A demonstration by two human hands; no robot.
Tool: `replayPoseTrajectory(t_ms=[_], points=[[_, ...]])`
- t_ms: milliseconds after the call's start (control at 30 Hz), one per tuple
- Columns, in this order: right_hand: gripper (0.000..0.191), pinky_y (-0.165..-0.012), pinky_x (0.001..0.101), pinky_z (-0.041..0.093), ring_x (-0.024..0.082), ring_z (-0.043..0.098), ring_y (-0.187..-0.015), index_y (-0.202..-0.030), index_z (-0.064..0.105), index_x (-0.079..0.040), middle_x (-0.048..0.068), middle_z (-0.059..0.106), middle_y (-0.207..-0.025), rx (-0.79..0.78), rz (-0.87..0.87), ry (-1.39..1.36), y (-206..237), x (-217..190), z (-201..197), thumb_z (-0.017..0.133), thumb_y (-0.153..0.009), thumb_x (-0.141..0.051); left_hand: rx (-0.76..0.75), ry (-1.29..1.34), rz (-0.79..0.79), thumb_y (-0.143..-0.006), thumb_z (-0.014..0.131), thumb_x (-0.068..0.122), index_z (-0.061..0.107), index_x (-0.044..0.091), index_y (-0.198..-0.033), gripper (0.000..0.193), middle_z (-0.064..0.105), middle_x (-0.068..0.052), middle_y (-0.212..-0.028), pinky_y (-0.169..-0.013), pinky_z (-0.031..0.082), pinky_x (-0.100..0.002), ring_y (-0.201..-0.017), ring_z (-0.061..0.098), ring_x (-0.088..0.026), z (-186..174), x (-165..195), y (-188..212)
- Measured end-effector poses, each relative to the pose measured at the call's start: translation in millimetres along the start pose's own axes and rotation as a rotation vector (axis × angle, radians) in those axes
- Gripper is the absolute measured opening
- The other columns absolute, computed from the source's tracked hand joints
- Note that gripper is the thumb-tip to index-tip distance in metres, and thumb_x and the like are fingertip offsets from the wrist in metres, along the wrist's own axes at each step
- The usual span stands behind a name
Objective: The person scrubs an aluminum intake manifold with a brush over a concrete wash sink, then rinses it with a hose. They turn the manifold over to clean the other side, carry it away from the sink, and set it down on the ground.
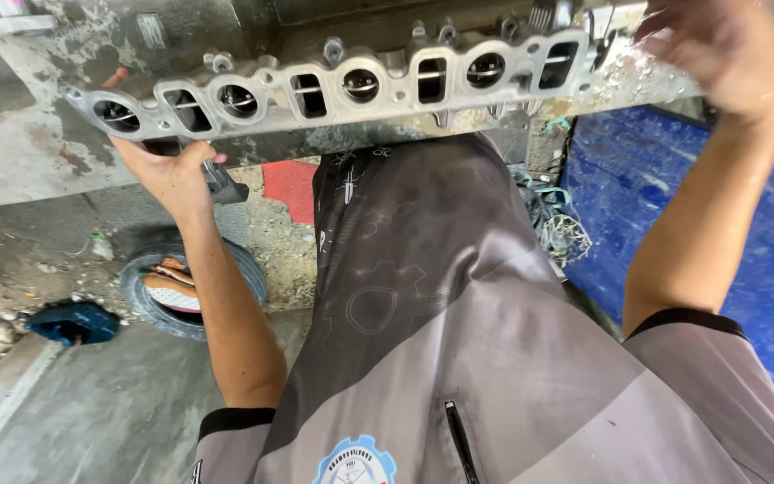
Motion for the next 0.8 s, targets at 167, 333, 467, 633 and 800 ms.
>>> replayPoseTrajectory(t_ms=[167,333,467,633,800], points=[[0.04,-0.098,0.0283,0.05,0.014,0.058,-0.113,-0.139,0.054,0.001,0.005,0.06,-0.125,0.294,0.021,-0.076,-2,55,52,0.074,-0.106,-0.009,0.045,0.02,-0.055,-0.077,0.064,-0.022,0.025,0.002,-0.162,0.096,0.051,-0.024,-0.145,-0.06,0.064,-0.039,-0.095,0.069,-0.033,-13,-15,-6],[0.049,-0.107,0.0288,0.05,0.013,0.058,-0.124,-0.138,0.048,0.001,0.003,0.06,-0.133,0.409,-0.199,0.009,-19,42,82,0.077,-0.1,-0.013,0.029,0.002,-0.019,-0.076,0.063,-0.021,0.023,0.004,-0.163,0.1,0.055,-0.031,-0.143,-0.059,0.065,-0.04,-0.087,0.071,-0.037,-17,-27,-14],[0.023,-0.085,0.0261,0.051,0.009,0.06,-0.094,-0.121,0.06,0.002,-0.002,0.065,-0.107,0.512,-0.087,0.096,-17,45,92,0.07,-0.106,-0.012,0.047,-0.01,0.014,-0.076,0.064,-0.021,0.02,0.005,-0.162,0.1,0.042,-0.021,-0.155,-0.061,0.067,-0.04,-0.099,0.074,-0.034,-17,-27,-13],[0.014,-0.068,0.0253,0.041,0.008,0.052,-0.075,-0.108,0.065,0.003,-0.002,0.062,-0.09,0.559,-0.081,0.046,-18,67,93,0.07,-0.116,-0.007,0.045,-0.012,-0.03,-0.077,0.063,-0.021,0.023,0.004,-0.165,0.1,0.051,-0.026,-0.151,-0.06,0.067,-0.039,-0.093,0.074,-0.033,-13,-24,-13],[0.014,-0.069,0.0274,0.046,0.01,0.057,-0.077,-0.101,0.064,0.002,-0.001,0.063,-0.087,0.62,-0.087,0.169,-21,80,89,0.068,-0.11,-0.009,0.035,0.033,-0.054,-0.078,0.063,-0.022,0.025,0.005,-0.165,0.098,0.054,-0.028,-0.148,-0.057,0.065,-0.039,-0.091,0.071,-0.033,-9,-22,-17]])
Point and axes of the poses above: each hand's wrist, its own y-axis away from the middle knuckle, its own z-axis out of the palm, x = y × z, the point moved 1 cm from there along -y, towards the middle knuckle
